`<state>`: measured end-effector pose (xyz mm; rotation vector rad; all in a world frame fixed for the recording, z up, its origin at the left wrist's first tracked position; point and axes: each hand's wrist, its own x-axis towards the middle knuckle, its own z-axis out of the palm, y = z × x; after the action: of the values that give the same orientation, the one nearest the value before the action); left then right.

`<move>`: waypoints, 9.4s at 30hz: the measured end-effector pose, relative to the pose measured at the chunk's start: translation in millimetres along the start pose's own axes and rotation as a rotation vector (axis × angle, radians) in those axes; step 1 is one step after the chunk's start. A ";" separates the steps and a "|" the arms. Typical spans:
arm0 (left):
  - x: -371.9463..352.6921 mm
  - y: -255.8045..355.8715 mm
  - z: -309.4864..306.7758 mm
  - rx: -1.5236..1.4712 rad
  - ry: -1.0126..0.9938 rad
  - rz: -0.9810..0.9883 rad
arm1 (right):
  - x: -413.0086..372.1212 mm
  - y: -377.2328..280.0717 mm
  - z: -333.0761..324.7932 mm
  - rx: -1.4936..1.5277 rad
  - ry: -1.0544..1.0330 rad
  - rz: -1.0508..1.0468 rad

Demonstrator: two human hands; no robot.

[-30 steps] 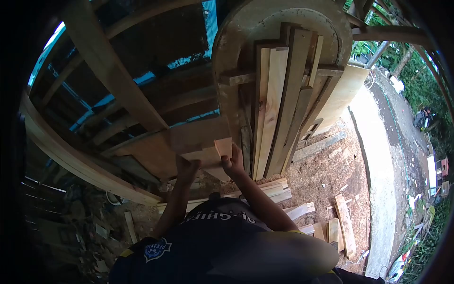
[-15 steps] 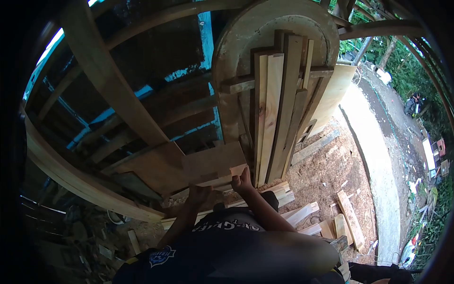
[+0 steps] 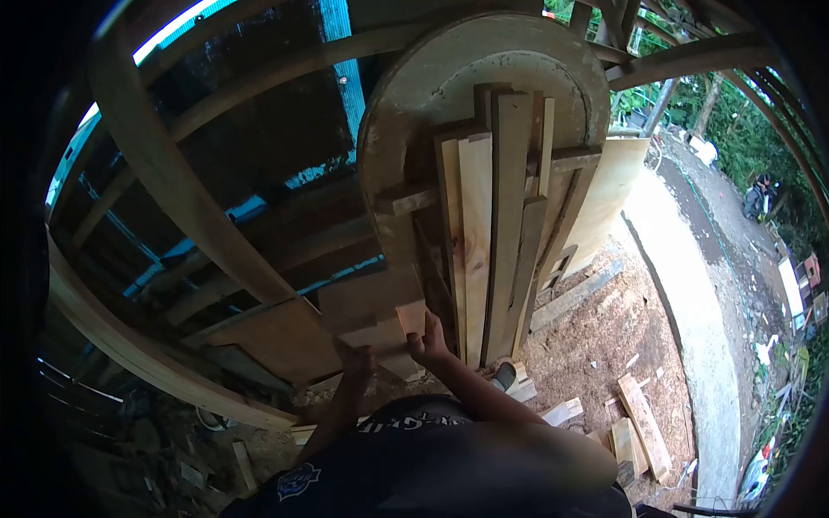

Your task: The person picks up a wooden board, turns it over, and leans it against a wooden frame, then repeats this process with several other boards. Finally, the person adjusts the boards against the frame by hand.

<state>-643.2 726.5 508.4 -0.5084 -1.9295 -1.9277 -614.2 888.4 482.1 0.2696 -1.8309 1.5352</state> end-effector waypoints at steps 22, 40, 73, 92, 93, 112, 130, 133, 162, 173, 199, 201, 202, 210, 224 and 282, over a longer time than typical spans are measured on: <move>78.1 -35.1 104.7 -0.043 -0.034 0.051 | 124.7 53.0 -57.5 -0.132 -0.097 -0.093; 107.1 38.4 130.2 -0.084 -0.062 -0.046 | 149.5 34.7 -78.9 0.005 -0.067 0.226; 138.5 -51.5 137.3 0.075 -0.022 -0.069 | 140.2 59.0 -103.7 -0.417 0.102 0.174; 166.3 -42.7 157.9 0.160 0.007 -0.018 | 115.3 48.5 -150.5 -0.466 0.168 0.219; 167.5 -43.2 157.3 0.159 0.009 -0.014 | 115.6 48.6 -149.9 -0.464 0.169 0.225; 162.3 -41.2 150.3 0.358 -0.072 -0.055 | 117.8 50.1 -147.6 -0.442 0.190 0.274; 274.2 34.8 137.1 0.735 -0.105 0.740 | 311.1 4.2 -132.0 -0.695 -0.134 -0.423; 279.5 31.1 155.3 0.721 -0.109 0.660 | 330.7 10.8 -121.3 -0.749 -0.138 -0.526; 280.8 28.4 152.6 0.455 -0.209 0.432 | 334.2 76.5 -99.5 -0.714 0.145 -0.656; 281.6 26.4 147.3 0.602 -0.186 0.436 | 332.7 88.9 -93.2 -0.783 0.233 -0.643; -74.7 -24.0 -190.9 -0.108 0.073 -0.397 | -65.1 -12.8 -63.8 -0.784 0.166 0.374; -55.2 -37.0 -184.8 -0.092 -0.161 -0.394 | -83.0 -35.1 -53.0 -0.787 0.267 0.444; -46.7 -52.2 -175.6 -0.161 -0.250 -0.299 | -84.5 -43.2 -51.3 -0.780 0.248 0.434; 71.2 8.4 -77.4 -0.384 -0.522 0.046 | -17.4 -100.6 -46.8 -0.754 0.112 0.203; -65.2 51.2 -73.2 -0.220 -0.344 -0.179 | -33.8 -77.6 -80.6 -0.297 -0.022 0.264; -479.3 264.3 -295.0 0.370 1.678 0.081 | -251.9 -226.4 324.2 0.499 -1.774 0.172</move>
<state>-94.8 433.4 500.3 0.8824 -0.9348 -1.0350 -427.9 458.2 486.3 2.3373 -2.5043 1.9691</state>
